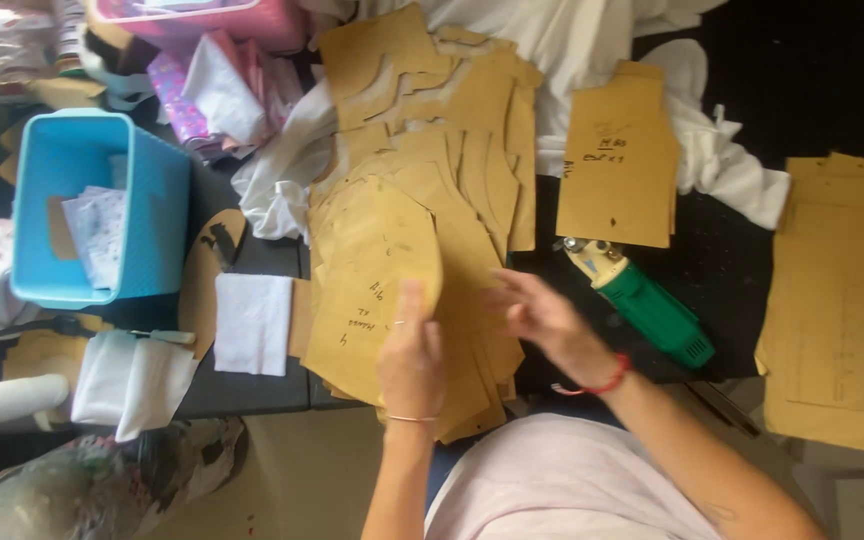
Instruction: The person reviews a handwritten notebook on a cluttered work table, then puts it aside to sort through a large stack of cardboard garment patterns. They pick up individual pattern pieces, check the markings, and organize them into separate piles.
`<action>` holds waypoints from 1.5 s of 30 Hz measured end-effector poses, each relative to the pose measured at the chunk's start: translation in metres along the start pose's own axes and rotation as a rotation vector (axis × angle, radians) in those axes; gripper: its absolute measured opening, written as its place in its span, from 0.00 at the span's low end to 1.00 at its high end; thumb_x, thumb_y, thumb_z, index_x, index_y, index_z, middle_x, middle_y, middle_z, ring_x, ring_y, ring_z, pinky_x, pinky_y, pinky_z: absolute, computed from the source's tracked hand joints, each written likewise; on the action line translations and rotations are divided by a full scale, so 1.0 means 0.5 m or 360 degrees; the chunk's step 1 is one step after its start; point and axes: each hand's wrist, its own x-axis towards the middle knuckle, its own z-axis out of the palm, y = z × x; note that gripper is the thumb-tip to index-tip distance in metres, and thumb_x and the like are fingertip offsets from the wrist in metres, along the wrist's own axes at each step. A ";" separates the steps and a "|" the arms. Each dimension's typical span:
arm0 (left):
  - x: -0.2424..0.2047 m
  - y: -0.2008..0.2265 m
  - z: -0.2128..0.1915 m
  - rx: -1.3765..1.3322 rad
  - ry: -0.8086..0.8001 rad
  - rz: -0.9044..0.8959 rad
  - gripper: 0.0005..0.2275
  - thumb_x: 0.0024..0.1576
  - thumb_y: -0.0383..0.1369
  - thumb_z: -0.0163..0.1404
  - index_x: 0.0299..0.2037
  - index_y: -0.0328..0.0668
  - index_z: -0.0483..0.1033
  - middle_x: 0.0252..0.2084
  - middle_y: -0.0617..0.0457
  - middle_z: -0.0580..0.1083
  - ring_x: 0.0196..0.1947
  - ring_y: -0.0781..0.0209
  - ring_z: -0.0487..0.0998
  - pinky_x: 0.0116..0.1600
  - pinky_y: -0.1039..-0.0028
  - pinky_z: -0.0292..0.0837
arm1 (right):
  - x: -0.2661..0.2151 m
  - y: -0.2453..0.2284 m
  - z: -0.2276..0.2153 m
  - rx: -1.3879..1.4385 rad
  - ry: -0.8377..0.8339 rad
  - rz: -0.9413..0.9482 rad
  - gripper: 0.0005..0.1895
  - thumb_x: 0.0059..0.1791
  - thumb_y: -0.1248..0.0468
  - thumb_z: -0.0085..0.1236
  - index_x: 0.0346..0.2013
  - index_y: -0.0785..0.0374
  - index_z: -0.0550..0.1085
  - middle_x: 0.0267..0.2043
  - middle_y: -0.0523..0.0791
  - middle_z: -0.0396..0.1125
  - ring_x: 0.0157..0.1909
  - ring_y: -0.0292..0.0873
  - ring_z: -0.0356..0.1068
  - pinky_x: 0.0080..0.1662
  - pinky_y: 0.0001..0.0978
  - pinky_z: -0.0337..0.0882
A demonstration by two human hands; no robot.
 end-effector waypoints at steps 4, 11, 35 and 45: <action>-0.004 0.104 -0.019 -0.0601 -0.0176 0.0477 0.21 0.48 0.37 0.46 0.54 0.46 0.61 0.57 0.52 0.60 0.46 0.50 0.68 0.42 0.67 0.68 | 0.041 0.007 0.020 -0.0227 0.0105 0.0102 0.24 0.39 0.53 0.51 0.45 0.61 0.64 0.40 0.49 0.63 0.39 0.42 0.63 0.36 0.38 0.65; 0.011 0.011 -0.026 -0.0274 -0.0330 0.0375 0.24 0.45 0.41 0.52 0.52 0.54 0.62 0.58 0.52 0.57 0.57 0.48 0.56 0.56 0.49 0.46 | 0.142 -0.040 -0.184 -0.0469 0.0713 -0.0653 0.23 0.42 0.70 0.56 0.49 0.64 0.60 0.37 0.43 0.61 0.36 0.35 0.61 0.39 0.23 0.66; -0.003 -0.124 0.058 -0.0377 -0.0422 0.0292 0.20 0.44 0.49 0.46 0.50 0.77 0.63 0.57 0.65 0.59 0.58 0.63 0.56 0.53 0.73 0.63 | 0.081 0.017 0.019 0.0032 0.0168 0.0388 0.25 0.46 0.49 0.41 0.47 0.65 0.65 0.39 0.53 0.65 0.38 0.49 0.68 0.35 0.44 0.71; -0.008 -0.071 0.091 -0.0383 -0.0001 0.0523 0.18 0.44 0.45 0.49 0.47 0.70 0.67 0.52 0.65 0.66 0.52 0.66 0.65 0.49 0.75 0.67 | 0.109 0.058 -0.007 0.0072 0.0125 0.0436 0.32 0.43 0.42 0.42 0.50 0.65 0.62 0.42 0.54 0.63 0.41 0.52 0.66 0.38 0.50 0.69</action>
